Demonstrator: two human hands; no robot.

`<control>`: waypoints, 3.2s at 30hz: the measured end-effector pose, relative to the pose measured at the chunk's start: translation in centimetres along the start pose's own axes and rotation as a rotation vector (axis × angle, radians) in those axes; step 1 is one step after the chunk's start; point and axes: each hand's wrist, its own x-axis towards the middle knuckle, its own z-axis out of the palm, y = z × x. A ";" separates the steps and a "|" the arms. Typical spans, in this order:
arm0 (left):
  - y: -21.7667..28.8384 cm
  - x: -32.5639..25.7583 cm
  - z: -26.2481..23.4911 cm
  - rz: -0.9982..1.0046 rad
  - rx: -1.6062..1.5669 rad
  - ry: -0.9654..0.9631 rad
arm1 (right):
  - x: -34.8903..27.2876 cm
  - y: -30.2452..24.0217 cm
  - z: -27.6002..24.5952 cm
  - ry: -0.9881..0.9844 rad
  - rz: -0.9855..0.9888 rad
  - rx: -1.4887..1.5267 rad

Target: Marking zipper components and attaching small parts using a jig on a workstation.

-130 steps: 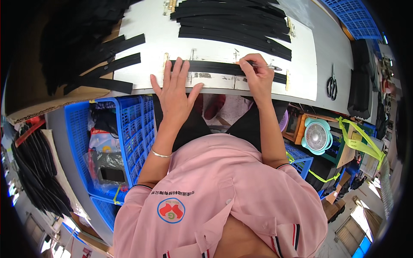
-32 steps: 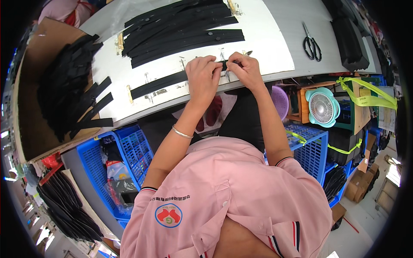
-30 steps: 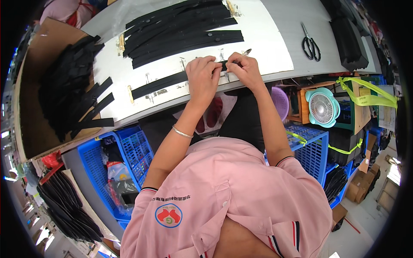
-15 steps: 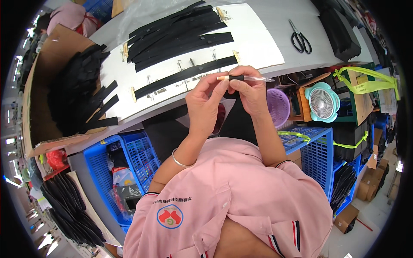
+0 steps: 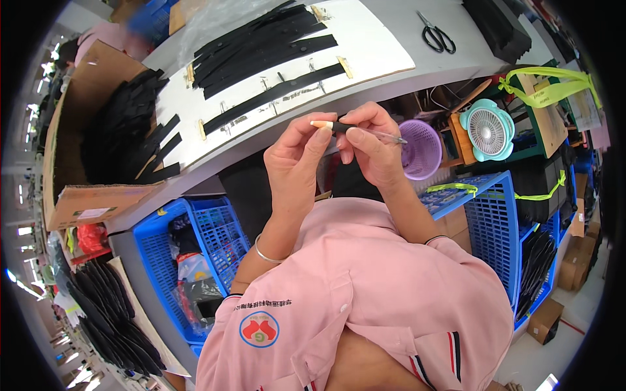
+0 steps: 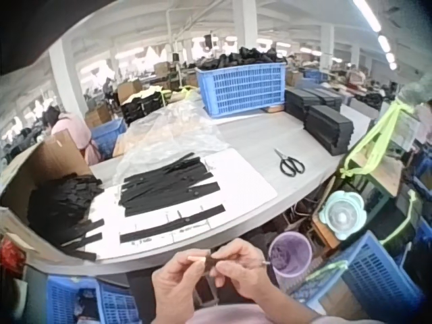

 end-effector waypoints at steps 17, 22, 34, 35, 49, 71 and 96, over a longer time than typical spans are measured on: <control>0.9 -1.8 -0.2 0.051 -0.104 -0.035 | -2.1 0.8 4.3 0.050 0.044 0.244; 1.0 -1.3 -1.0 0.049 -0.189 0.008 | -2.8 1.4 4.1 0.018 0.109 0.168; 0.4 -2.3 -2.9 -0.068 -0.222 0.028 | -5.4 1.9 -1.4 0.213 0.085 -0.398; 0.3 -2.5 -2.9 -0.107 -0.241 0.015 | -5.2 1.6 -1.2 0.212 0.056 -0.436; -1.6 -2.4 -1.7 -0.241 -0.200 0.015 | -3.2 -0.3 2.3 0.138 -0.175 -0.757; -3.2 -2.3 -2.3 -0.166 0.051 0.025 | -2.7 -0.4 0.6 0.229 0.296 -0.365; -4.1 -2.9 -1.7 -0.091 0.257 -0.001 | -4.2 0.0 -0.4 0.273 0.255 -0.198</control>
